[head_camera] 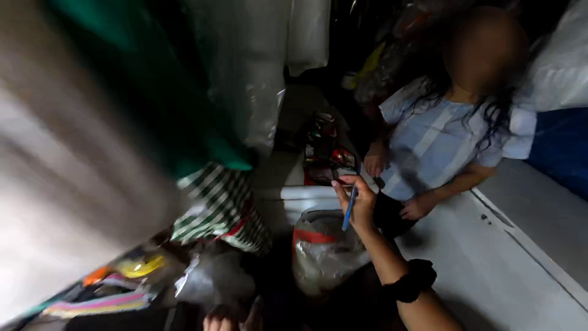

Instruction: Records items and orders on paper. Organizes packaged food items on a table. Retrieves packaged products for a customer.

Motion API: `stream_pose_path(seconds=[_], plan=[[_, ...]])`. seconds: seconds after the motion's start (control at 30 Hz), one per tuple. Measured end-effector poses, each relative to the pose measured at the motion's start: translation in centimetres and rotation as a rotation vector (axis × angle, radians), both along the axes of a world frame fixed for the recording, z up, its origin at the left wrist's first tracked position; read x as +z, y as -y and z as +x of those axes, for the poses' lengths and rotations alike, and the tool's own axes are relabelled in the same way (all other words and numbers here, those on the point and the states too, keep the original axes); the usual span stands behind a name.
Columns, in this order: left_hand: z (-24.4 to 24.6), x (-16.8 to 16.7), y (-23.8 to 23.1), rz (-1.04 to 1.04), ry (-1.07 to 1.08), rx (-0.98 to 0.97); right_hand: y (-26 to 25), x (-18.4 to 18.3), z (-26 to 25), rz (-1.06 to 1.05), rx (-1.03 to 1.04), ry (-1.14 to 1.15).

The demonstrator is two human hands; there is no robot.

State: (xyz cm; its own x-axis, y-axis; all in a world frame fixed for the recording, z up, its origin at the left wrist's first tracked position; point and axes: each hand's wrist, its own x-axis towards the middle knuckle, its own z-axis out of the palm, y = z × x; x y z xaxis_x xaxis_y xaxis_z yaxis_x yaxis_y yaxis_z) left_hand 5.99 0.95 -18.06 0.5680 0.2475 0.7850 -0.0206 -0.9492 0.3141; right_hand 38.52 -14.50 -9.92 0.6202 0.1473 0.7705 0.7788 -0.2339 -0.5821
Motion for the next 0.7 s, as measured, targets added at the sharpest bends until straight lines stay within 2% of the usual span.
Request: stream_pose_path(seconds=[0.1,0.23,0.37,0.47,0.57,0.63,0.7], plan=[[13.0,-1.0,-0.1,0.007,-0.026,-0.091,-1.0,0.7,13.4,-0.118,-0.072,-0.073],[29.3,-4.5,-2.7,-0.032,-0.049,-0.019,-5.6,-0.7,28.1,-0.405,-0.119,-0.254],[40.1,-7.8,-5.7,-0.211,-0.197,0.131,-12.3,-4.1,38.4,-0.671,-0.144,-0.382],[43.0,-10.7,-7.0,-0.192,-0.337,0.286,-16.2,-6.2,42.5,-0.931,-0.191,-0.449],[43.2,-11.2,-6.9,-0.114,-0.368,0.364,-17.2,-5.4,44.3,-1.071,-0.175,-0.467],[42.9,-11.3,-7.1,-0.124,-0.383,0.354,-15.3,-3.3,45.1,-0.966,-0.118,-0.503],[42.9,-11.7,-7.2,-0.11,-0.377,0.349,-11.5,-2.0,47.0,-0.752,-0.064,-0.466]])
